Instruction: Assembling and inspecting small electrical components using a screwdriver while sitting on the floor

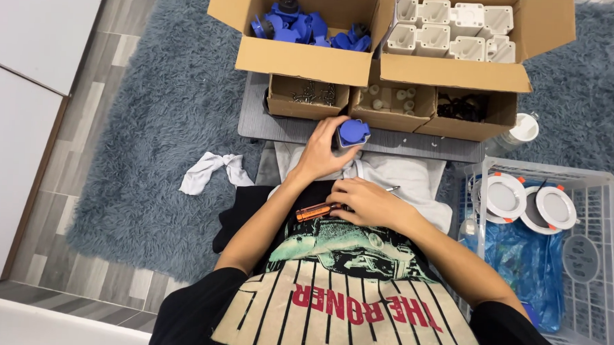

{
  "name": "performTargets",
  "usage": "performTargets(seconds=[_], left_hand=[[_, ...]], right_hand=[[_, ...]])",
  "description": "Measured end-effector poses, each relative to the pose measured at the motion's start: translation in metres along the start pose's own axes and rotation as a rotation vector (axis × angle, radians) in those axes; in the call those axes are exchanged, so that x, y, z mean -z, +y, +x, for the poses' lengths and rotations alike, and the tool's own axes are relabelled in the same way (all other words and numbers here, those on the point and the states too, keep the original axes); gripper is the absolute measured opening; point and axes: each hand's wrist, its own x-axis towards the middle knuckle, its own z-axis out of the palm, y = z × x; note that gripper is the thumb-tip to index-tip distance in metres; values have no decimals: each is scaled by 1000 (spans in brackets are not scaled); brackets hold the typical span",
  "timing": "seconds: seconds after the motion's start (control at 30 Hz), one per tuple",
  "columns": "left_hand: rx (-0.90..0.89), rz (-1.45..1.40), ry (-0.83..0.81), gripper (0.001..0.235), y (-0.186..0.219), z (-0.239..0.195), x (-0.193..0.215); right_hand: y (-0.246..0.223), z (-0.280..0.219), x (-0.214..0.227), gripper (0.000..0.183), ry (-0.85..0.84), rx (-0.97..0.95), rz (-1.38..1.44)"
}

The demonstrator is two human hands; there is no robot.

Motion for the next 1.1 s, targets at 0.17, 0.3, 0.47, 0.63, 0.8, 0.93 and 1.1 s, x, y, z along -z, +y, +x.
performTargets(seconds=[0.17, 0.3, 0.47, 0.63, 0.8, 0.93, 1.1], left_hand=[[-12, 27, -14, 76, 3, -2, 0], [-22, 83, -28, 79, 3, -3, 0], [-25, 43, -29, 78, 5, 0, 2], [0, 0, -39, 81, 0, -1, -4], [31, -55, -39, 82, 5, 1, -2], [66, -33, -94, 84, 22, 7, 7], [64, 16, -124, 81, 25, 7, 10]], right_hand=[[14, 3, -29, 25, 15, 22, -65], [7, 7, -21, 25, 62, 97, -112], [-5, 4, 26, 22, -78, 30, 34], [-26, -3, 89, 30, 152, 64, 199], [-13, -25, 142, 74, 385, -143, 363], [-9, -28, 175, 89, 735, 128, 294], [-8, -2, 181, 67, 917, 138, 238]])
